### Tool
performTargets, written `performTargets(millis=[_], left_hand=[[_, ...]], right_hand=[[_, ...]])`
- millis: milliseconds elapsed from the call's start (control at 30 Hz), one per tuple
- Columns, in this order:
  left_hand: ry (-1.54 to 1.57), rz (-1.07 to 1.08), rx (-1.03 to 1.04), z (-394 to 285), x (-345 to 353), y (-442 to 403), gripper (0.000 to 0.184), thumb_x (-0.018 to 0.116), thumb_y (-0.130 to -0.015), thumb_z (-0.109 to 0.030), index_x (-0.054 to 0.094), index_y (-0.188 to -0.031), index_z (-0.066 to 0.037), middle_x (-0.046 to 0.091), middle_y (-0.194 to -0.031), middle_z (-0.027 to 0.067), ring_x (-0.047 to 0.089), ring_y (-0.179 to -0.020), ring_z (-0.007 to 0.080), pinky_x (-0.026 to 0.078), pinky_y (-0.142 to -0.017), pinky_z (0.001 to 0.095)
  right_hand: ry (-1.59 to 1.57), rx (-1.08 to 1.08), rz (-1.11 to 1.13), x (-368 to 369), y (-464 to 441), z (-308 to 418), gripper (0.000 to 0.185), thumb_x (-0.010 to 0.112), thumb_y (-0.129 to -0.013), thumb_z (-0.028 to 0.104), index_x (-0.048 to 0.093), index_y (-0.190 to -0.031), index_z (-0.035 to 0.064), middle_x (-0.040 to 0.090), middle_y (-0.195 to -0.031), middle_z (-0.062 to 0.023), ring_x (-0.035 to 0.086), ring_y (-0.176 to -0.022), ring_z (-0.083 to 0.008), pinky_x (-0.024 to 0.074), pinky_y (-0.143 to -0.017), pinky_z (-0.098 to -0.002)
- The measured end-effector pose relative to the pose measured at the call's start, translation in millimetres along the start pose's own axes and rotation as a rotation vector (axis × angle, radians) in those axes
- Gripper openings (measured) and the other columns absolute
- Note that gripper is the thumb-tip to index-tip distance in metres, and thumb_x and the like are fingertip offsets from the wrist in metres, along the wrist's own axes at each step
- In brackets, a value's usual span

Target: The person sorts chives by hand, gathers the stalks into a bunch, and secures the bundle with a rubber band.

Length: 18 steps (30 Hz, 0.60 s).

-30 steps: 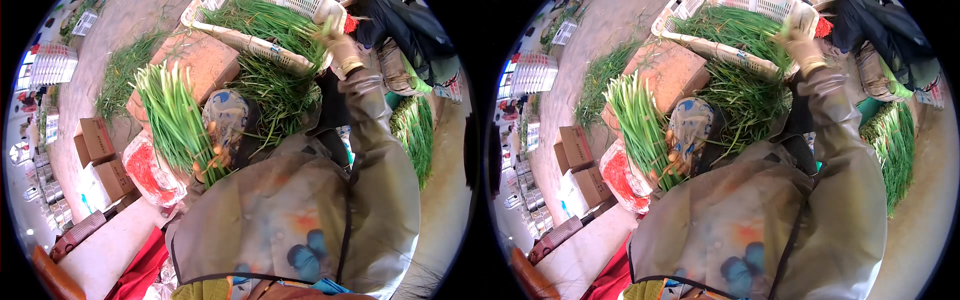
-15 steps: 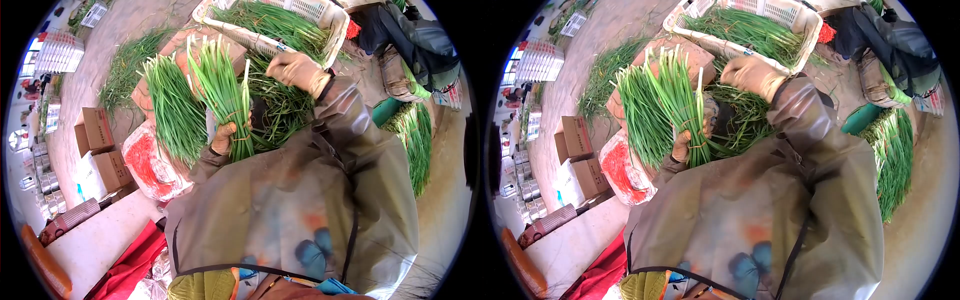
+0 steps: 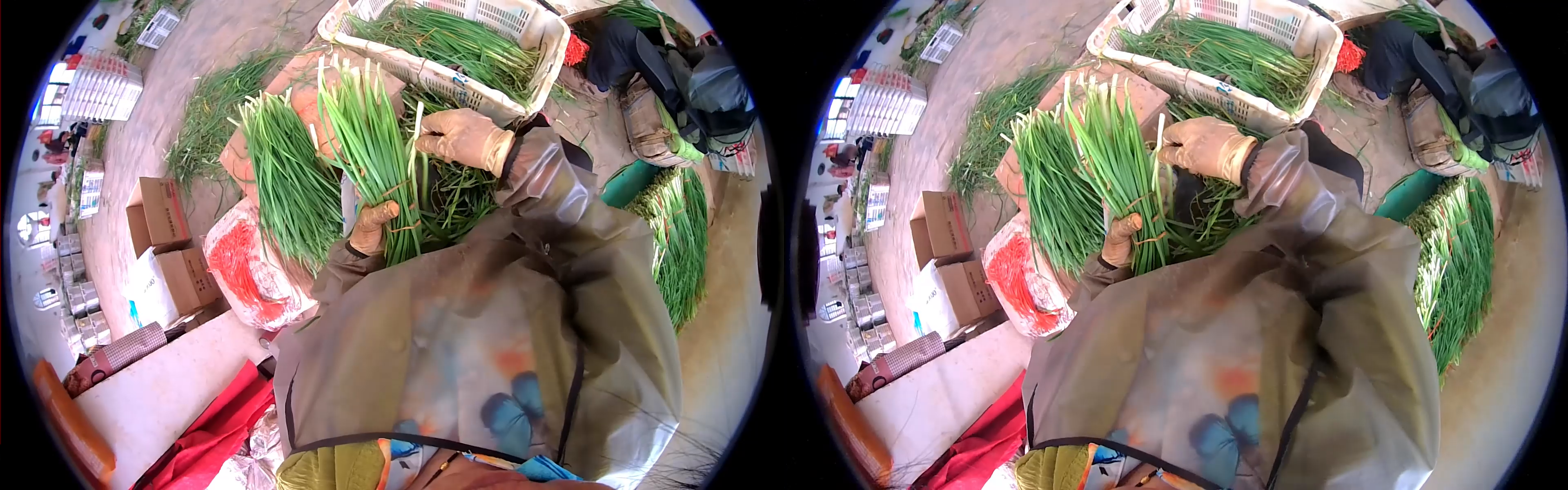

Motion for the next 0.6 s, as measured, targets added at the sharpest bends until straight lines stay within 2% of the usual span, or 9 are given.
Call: performTargets(millis=[67,133,200,267,333,400,467,533,600], left_hand=[[0.058,0.070,-0.139,4,-7,0,0.059,0.078,-0.062,-0.021,0.053,-0.110,0.001,0.061,-0.089,0.0113,0.061,-0.073,0.0200,0.055,-0.060,0.0328],[0.016,0.080,-0.076,4,-4,-3,0.059,0.078,-0.062,-0.021,0.053,-0.110,0.001,0.061,-0.089,0.0117,0.060,-0.071,0.0201,0.055,-0.061,0.0331],[0.023,0.097,0.080,1,0,-5,0.059,0.078,-0.062,-0.021,0.052,-0.110,0.001,0.061,-0.090,0.0115,0.060,-0.071,0.0197,0.054,-0.061,0.0338],[0.032,0.110,0.024,3,-2,-4,0.066,0.078,-0.060,-0.023,0.049,-0.114,0.001,0.060,-0.095,0.0111,0.059,-0.074,0.0181,0.053,-0.062,0.0312],[0.041,0.125,-0.033,2,4,-3,0.072,0.079,-0.059,-0.025,0.045,-0.118,0.000,0.059,-0.100,0.0107,0.058,-0.077,0.0166,0.052,-0.063,0.0285],[0.005,0.074,0.061,-9,19,-2,0.060,0.077,-0.063,-0.024,0.052,-0.112,0.000,0.060,-0.092,0.0099,0.059,-0.076,0.0193,0.053,-0.064,0.0328],[0.015,0.083,0.008,-3,17,-4,0.061,0.077,-0.063,-0.025,0.052,-0.112,0.000,0.060,-0.093,0.0097,0.059,-0.077,0.0191,0.053,-0.065,0.0321],[0.018,0.093,-0.034,-3,21,-7,0.061,0.077,-0.063,-0.025,0.051,-0.112,0.000,0.060,-0.093,0.0096,0.059,-0.078,0.0190,0.053,-0.065,0.0315],[0.055,0.040,-0.061,-9,29,-7,0.064,0.077,-0.062,-0.022,0.047,-0.114,0.000,0.058,-0.101,0.0101,0.060,-0.086,0.0200,0.053,-0.069,0.0305]], right_hand=[[0.406,-0.254,-0.281,-8,8,4,0.018,0.054,-0.081,0.025,0.059,-0.082,0.0079,0.061,-0.073,-0.0091,0.059,-0.067,-0.0245,0.0471,-0.061,-0.0343],[0.471,-0.202,-0.378,-24,8,-9,0.013,0.053,-0.080,0.024,0.057,-0.079,0.0112,0.061,-0.075,-0.0100,0.060,-0.072,-0.0287,0.0475,-0.064,-0.0382],[0.541,0.161,-0.422,-48,1,-42,0.020,0.051,-0.080,0.030,0.061,-0.083,0.0133,0.063,-0.082,-0.0101,0.061,-0.076,-0.0285,0.0484,-0.070,-0.0383],[0.770,0.477,-0.344,-71,9,-62,0.024,0.056,-0.079,0.034,0.063,-0.085,0.0125,0.063,-0.082,-0.0127,0.061,-0.075,-0.0304,0.0489,-0.071,-0.0386],[0.908,0.572,-0.316,-60,5,-105,0.033,0.060,-0.077,0.039,0.064,-0.089,0.0088,0.062,-0.079,-0.0137,0.062,-0.073,-0.0286,0.0496,-0.068,-0.0367],[0.548,-0.082,-0.586,-36,9,-87,0.040,0.061,-0.078,0.042,0.063,-0.090,0.0042,0.062,-0.075,-0.0123,0.063,-0.072,-0.0232,0.0491,-0.065,-0.0320],[-0.377,0.129,-0.192,-3,11,-32,0.035,0.060,-0.080,0.038,0.062,-0.088,0.0043,0.062,-0.074,-0.0098,0.062,-0.073,-0.0219,0.0477,-0.065,-0.0306],[-0.429,0.009,-0.096,23,2,-16,0.027,0.059,-0.080,0.031,0.061,-0.086,0.0049,0.062,-0.076,-0.0116,0.061,-0.074,-0.0278,0.0467,-0.067,-0.0338],[-0.088,-0.005,-0.174,23,-2,-7,0.023,0.058,-0.080,0.028,0.060,-0.087,0.0059,0.061,-0.079,-0.0141,0.059,-0.076,-0.0324,0.0458,-0.069,-0.0381]])
Point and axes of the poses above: each hand's wrist, its own y-axis away from the middle knuckle, its own x-axis out of the palm, z = x × y, the point moved 3 cm from there along -y, towards the middle knuckle
